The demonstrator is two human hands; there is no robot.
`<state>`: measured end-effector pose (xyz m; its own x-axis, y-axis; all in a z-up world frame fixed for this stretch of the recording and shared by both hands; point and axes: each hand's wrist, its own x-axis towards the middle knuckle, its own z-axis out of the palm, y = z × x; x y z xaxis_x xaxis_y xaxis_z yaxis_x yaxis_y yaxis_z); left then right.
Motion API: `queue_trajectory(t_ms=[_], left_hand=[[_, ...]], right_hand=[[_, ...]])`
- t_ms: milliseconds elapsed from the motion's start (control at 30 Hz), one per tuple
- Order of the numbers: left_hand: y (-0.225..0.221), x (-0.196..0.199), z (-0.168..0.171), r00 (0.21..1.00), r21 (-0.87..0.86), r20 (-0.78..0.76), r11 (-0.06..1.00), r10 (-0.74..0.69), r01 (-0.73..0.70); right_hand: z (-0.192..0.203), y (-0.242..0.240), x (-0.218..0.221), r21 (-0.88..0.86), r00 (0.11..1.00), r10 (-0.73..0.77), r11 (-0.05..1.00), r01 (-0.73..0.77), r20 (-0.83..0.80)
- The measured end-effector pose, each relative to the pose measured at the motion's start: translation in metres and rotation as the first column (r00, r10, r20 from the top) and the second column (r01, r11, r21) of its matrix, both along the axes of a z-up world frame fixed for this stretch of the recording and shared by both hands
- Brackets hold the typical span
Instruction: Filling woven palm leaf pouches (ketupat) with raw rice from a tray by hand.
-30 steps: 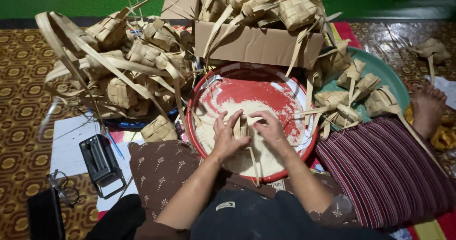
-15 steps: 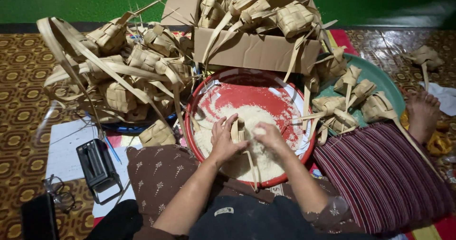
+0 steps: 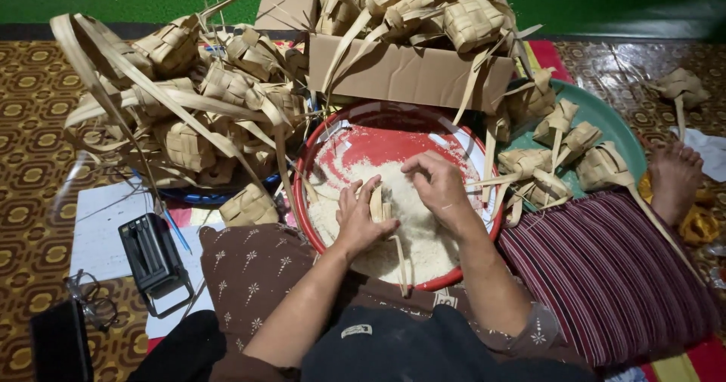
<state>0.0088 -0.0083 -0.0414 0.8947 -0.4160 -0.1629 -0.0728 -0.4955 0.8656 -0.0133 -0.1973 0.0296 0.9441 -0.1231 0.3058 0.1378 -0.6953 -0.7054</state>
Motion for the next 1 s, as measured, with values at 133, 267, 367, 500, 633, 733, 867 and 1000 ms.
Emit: queue_trajectory(t_ms=[133, 267, 367, 500, 633, 733, 867, 1000], left_hand=[[0.000, 0.000, 0.000, 1.000, 0.001, -0.015, 1.000, -0.004, 0.005], [0.001, 0.000, 0.002, 1.000, 0.006, -0.019, 1.000, -0.004, 0.004], [0.000, 0.000, 0.002, 1.000, -0.003, -0.024, 1.000, 0.002, -0.002], [0.002, -0.003, 0.005, 0.999, 0.005, -0.035, 1.000, -0.006, 0.006], [0.002, -0.005, 0.012, 0.999, -0.008, -0.046, 1.000, 0.001, -0.001], [0.002, -0.006, 0.020, 0.999, -0.014, -0.025, 1.000, -0.022, 0.022], [0.005, -0.009, 0.026, 0.999, 0.010, -0.014, 1.000, -0.030, 0.030], [0.006, -0.008, 0.022, 0.999, 0.021, 0.002, 0.999, -0.037, 0.037]], right_hand=[[0.020, 0.028, -0.030, -0.052, 0.993, 0.014, 0.998, -0.021, -0.116], [-0.050, 0.030, -0.040, -0.303, 0.774, -0.032, 0.930, -0.209, -0.633], [-0.094, 0.028, -0.042, -0.182, 0.790, 0.014, 0.970, -0.158, -0.613], [-0.064, 0.049, -0.044, 0.328, 0.800, -0.078, 0.885, 0.330, -0.595], [0.000, 0.036, -0.040, 0.311, 0.871, -0.064, 0.919, 0.241, -0.487], [0.017, 0.028, -0.025, 0.439, 0.949, 0.007, 0.887, 0.140, -0.316], [-0.006, 0.008, -0.004, 0.189, 0.999, 0.002, 0.982, 0.006, -0.044], [-0.014, 0.001, 0.001, 0.077, 0.995, -0.008, 0.997, 0.000, 0.095]])
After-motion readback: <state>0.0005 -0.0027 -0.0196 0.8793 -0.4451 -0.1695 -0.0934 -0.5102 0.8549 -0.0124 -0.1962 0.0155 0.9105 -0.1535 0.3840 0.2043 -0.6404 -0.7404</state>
